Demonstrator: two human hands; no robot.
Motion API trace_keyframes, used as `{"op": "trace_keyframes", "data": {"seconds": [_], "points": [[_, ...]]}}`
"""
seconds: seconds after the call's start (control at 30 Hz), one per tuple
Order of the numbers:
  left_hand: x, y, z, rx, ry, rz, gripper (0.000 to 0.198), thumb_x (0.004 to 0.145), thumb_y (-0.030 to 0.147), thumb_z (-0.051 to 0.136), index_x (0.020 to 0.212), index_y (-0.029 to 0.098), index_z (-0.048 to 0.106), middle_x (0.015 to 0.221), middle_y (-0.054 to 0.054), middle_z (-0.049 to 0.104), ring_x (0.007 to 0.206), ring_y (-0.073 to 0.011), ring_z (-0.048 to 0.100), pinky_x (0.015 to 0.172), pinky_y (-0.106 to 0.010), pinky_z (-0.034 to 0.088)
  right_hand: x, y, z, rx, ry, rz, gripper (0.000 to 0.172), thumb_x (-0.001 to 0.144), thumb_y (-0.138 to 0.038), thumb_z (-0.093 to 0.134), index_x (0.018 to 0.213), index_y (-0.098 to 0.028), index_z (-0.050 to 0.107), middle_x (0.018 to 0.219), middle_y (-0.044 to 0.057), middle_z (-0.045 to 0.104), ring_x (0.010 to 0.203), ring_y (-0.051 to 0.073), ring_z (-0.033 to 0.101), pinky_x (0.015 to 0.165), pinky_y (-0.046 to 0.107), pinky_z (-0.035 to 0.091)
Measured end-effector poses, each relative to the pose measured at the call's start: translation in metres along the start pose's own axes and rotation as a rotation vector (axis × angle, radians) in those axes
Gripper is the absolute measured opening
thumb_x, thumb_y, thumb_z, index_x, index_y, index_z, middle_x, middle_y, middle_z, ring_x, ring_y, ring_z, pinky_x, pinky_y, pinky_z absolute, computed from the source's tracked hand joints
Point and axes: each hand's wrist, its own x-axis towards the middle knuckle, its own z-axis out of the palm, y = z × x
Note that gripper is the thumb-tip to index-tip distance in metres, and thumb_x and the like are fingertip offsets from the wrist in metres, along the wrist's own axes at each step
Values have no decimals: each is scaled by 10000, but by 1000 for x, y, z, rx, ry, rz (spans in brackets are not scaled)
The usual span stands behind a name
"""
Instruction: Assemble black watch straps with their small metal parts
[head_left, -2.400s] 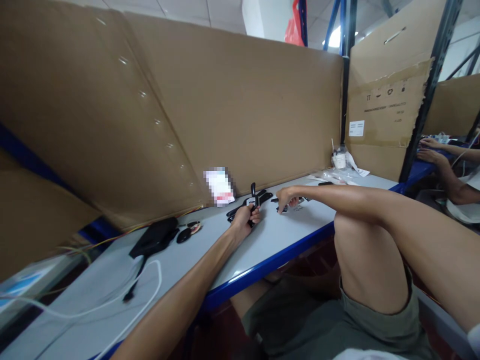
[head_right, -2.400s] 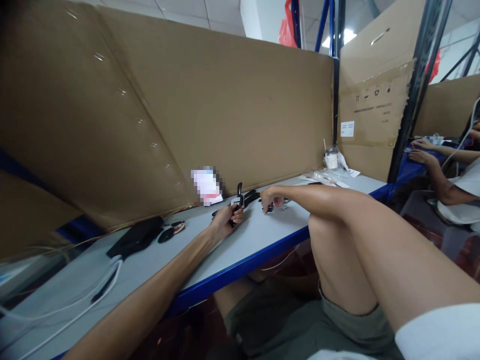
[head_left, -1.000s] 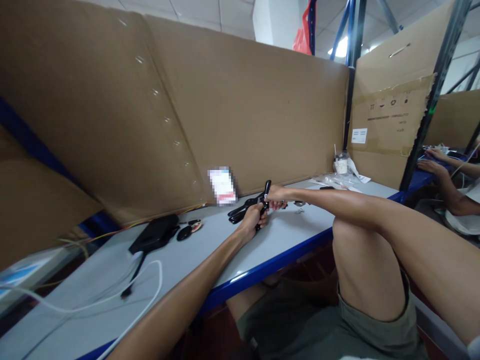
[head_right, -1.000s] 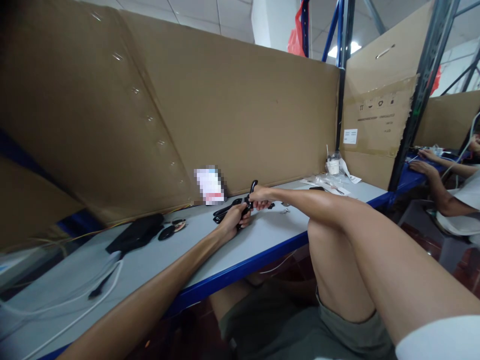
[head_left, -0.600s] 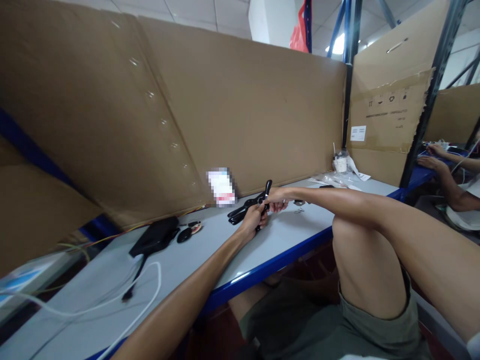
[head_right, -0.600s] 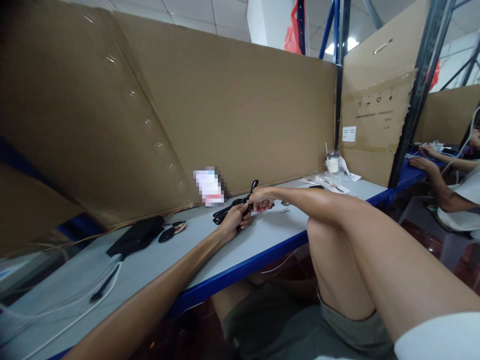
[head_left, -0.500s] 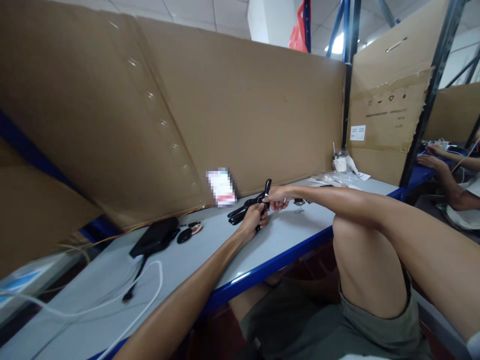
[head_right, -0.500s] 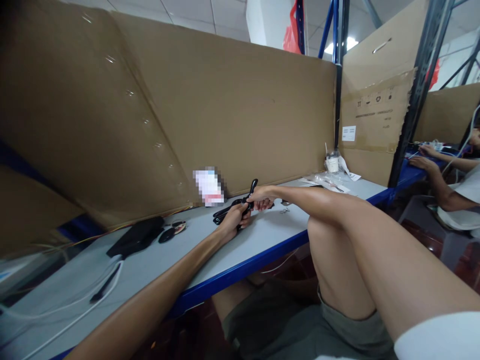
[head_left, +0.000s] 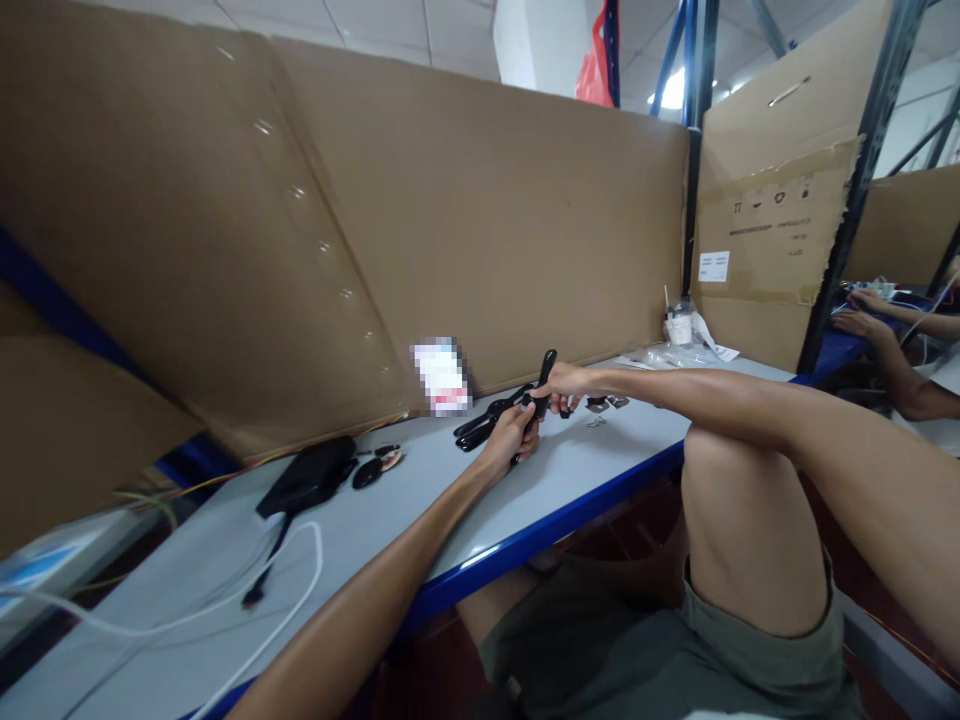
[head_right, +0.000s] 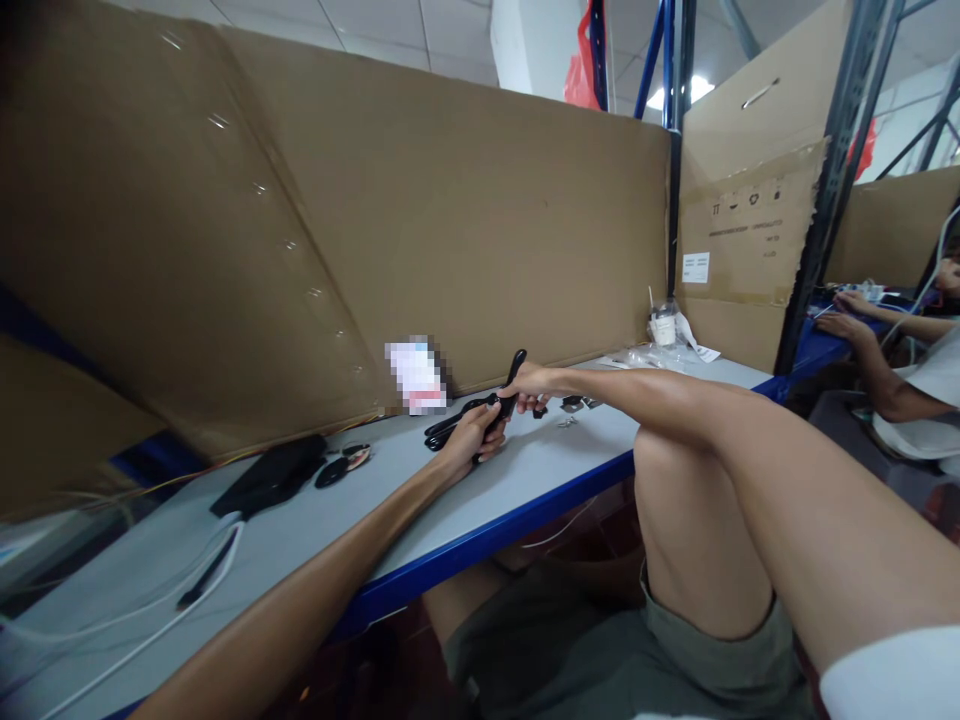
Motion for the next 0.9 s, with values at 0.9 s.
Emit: {"op": "trace_keyframes", "data": {"seconds": [0.9], "points": [[1, -2, -1, 146, -7, 171, 442, 920, 622, 673, 868, 220, 499, 515, 101, 389, 353, -68, 292, 317, -187, 250, -5, 1, -1, 4, 31, -47, 444, 971, -522, 719, 791, -123, 645, 648, 16, 651, 572, 102, 571, 589, 217, 468]]}}
